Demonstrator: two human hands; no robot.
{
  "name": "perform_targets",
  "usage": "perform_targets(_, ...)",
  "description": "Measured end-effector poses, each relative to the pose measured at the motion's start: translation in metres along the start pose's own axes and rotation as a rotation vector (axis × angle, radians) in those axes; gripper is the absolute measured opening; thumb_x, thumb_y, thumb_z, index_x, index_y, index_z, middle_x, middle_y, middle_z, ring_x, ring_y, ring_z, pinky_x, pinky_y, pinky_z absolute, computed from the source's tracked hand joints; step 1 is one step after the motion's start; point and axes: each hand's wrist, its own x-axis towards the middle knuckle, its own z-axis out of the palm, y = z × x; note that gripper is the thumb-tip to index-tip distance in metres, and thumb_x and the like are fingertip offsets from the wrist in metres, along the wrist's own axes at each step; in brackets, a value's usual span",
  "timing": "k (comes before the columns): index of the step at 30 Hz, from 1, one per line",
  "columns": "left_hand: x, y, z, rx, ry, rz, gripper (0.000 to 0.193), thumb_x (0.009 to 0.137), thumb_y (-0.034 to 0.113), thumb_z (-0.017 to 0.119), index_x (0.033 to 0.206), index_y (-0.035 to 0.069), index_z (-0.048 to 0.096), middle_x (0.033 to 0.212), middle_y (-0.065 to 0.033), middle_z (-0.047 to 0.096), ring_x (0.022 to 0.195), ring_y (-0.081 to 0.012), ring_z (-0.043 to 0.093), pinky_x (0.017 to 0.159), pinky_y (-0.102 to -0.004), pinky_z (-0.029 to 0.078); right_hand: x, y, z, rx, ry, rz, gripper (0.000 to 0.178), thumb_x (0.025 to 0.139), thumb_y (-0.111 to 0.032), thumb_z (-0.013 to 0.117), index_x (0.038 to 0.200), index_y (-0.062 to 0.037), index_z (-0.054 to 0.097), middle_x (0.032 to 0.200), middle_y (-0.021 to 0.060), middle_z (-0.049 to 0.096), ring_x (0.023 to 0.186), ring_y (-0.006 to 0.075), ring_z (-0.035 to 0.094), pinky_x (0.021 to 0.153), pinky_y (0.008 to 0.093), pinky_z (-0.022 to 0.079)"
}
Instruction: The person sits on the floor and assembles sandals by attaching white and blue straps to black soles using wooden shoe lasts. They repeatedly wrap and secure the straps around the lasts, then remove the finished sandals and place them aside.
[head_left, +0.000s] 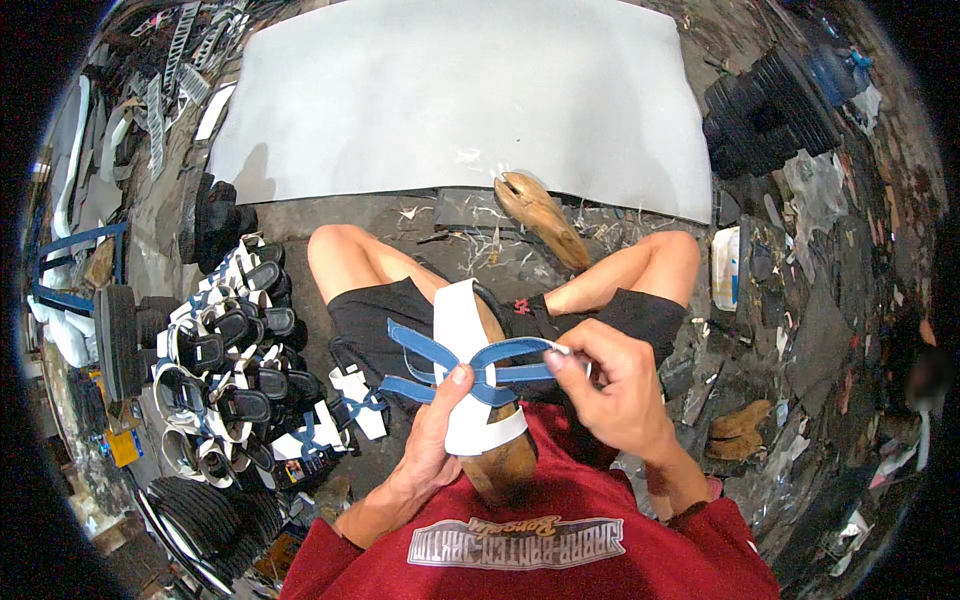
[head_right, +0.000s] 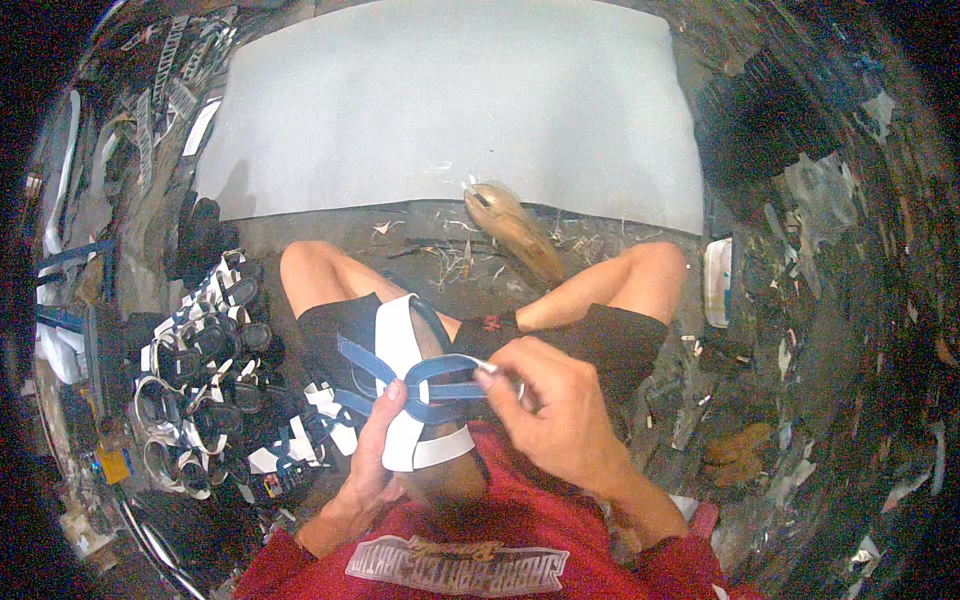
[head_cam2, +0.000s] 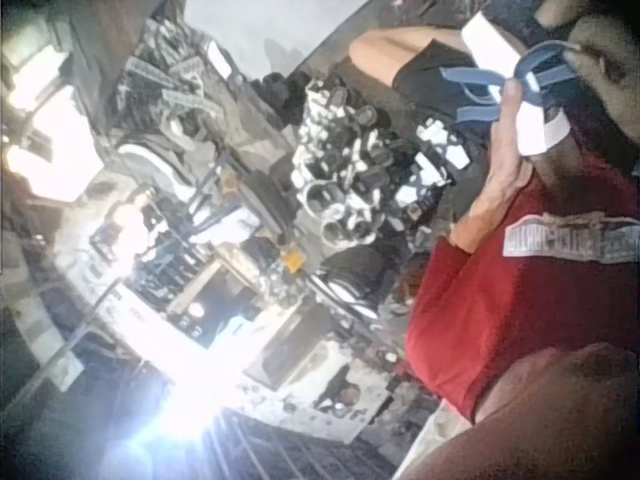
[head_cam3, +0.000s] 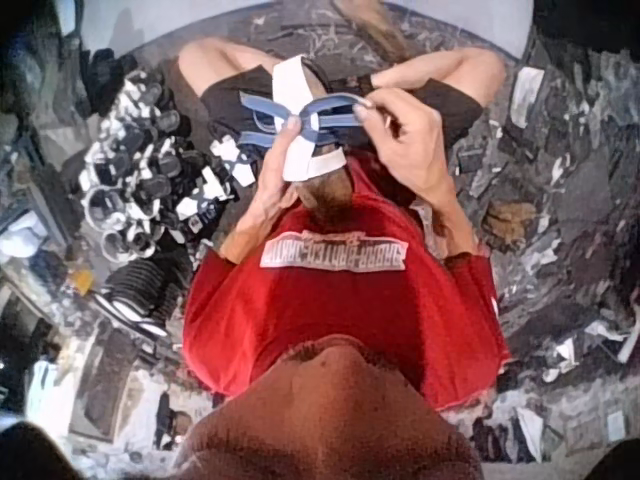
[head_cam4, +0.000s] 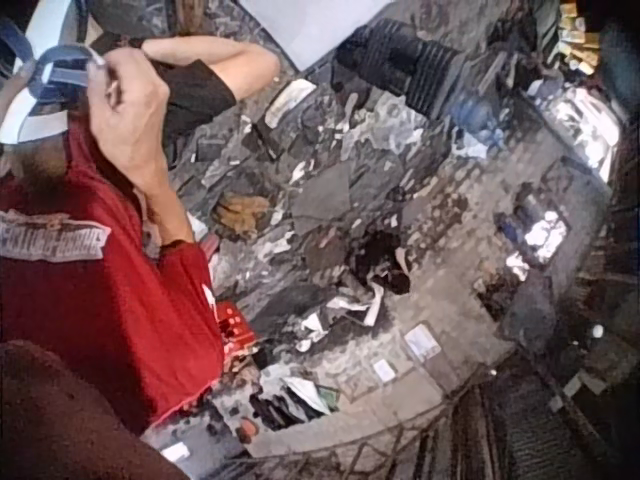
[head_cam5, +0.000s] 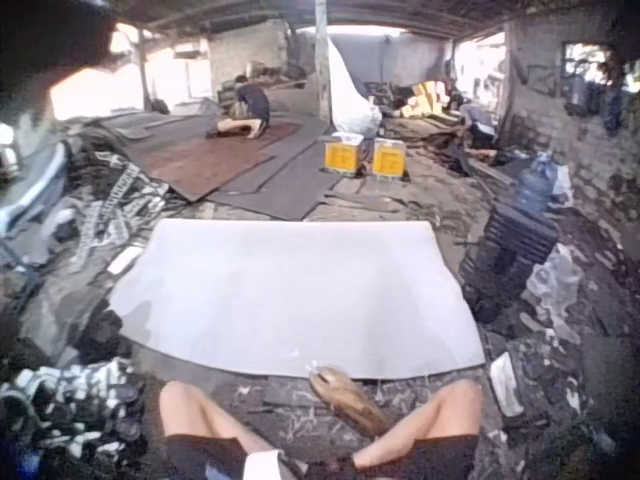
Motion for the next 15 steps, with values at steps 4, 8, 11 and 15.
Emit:
perform_targets(4,0.000,0.002,-0.005,-0.006,-0.033,0.017,0.058,0.110,0.049,0.061,0.144,0.002,0.058,0.129,-0.0126,0.071,0.116,-0.0218,0.070,0.102,-0.0393,0.058,-0.003,0.016,0.012,0.358,-0.010,0.118,0.018,0.102,-0.017,0.072,0.099,0.0008,0.069,0.078,0.0099,0.066,0.066,0.0147,0.060,0.061,0.0334,0.047)
perform_targets(8,-0.001,0.006,0.007,-0.086,-0.006,0.018,0.050,0.107,0.051,0.062,0.132,0.007,0.063,0.114,-0.0113,0.074,0.096,-0.0228,0.075,0.084,-0.0396,0.064,-0.002,0.004,-0.009,0.083,-0.215,0.087,0.024,0.102,-0.022,0.074,0.098,0.0012,0.069,0.077,0.0098,0.065,0.067,0.0136,0.061,0.060,0.0344,0.047)
perform_targets(11,0.004,0.006,-0.006,-0.156,-0.116,-0.013,0.053,0.108,0.050,0.061,0.136,0.004,0.060,0.117,-0.0143,0.074,0.100,-0.0252,0.075,0.090,-0.0442,0.064,0.002,0.011,-0.014,0.214,-0.263,0.052,0.025,0.103,-0.022,0.073,0.096,0.0013,0.070,0.078,0.0093,0.066,0.070,0.0121,0.060,0.064,0.0320,0.049)
perform_targets(15,0.009,-0.005,-0.022,-0.308,-0.211,-0.083,0.060,0.107,0.055,0.059,0.137,0.002,0.058,0.124,-0.0228,0.073,0.107,-0.0377,0.076,0.093,-0.0533,0.065,0.011,0.014,-0.023,0.319,-0.398,0.190,0.023,0.105,-0.021,0.073,0.099,0.0008,0.071,0.085,0.0044,0.071,0.080,0.0084,0.063,0.073,0.0301,0.051)
